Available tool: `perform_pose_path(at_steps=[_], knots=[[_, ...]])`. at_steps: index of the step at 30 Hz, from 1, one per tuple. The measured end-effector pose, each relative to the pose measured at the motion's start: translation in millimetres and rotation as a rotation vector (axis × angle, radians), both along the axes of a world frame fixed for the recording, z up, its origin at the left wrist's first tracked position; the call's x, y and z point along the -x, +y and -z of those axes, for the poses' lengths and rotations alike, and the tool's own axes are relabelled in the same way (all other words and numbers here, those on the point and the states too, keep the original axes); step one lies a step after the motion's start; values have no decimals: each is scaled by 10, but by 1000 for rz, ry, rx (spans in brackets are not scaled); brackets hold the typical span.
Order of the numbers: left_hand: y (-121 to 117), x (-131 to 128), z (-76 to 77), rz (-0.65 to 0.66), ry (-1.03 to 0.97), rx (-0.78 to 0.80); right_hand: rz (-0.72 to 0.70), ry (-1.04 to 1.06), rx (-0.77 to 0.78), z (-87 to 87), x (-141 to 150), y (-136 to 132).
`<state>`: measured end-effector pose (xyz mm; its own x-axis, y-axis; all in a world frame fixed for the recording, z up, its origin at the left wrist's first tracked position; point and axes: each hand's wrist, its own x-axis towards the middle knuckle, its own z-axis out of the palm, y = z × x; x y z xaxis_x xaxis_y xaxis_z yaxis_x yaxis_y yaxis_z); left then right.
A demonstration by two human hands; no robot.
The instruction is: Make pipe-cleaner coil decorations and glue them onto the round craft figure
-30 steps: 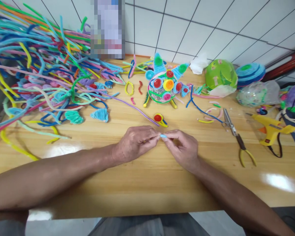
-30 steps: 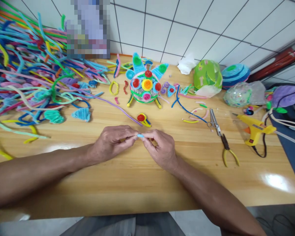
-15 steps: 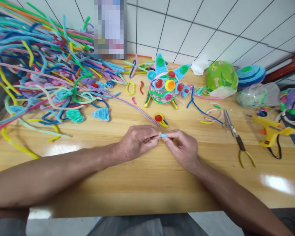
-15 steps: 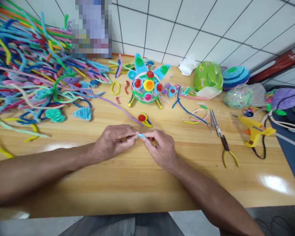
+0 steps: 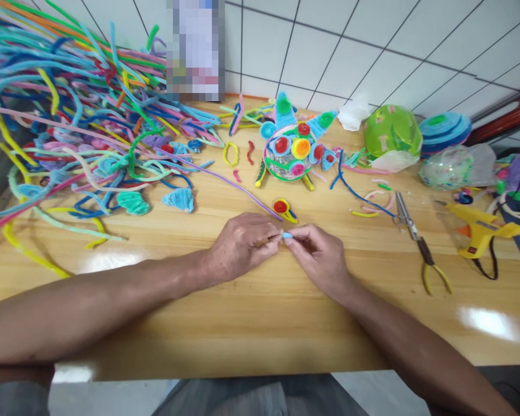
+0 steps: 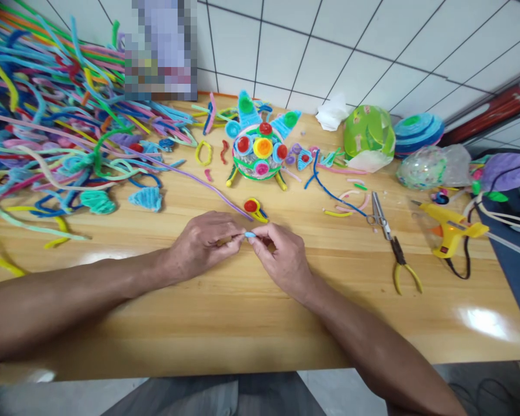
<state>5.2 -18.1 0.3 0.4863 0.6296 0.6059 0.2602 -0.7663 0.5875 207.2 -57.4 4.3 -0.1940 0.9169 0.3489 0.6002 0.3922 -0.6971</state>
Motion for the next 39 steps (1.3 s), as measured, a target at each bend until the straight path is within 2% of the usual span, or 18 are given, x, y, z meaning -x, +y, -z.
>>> perform_pose_path(at_steps=[6,10,17,39], knots=[[20,24,64,-35,235,-26,-26,-171,-39,62,2,27],[11,26,44,-54,300,-26,-24,-145,-51,57,14,24],[4,26,43,-56,345,6,-33,-116,-69,9,10,15],[14,16,81,-42,323,-16,-30,-107,-38,11,20,15]])
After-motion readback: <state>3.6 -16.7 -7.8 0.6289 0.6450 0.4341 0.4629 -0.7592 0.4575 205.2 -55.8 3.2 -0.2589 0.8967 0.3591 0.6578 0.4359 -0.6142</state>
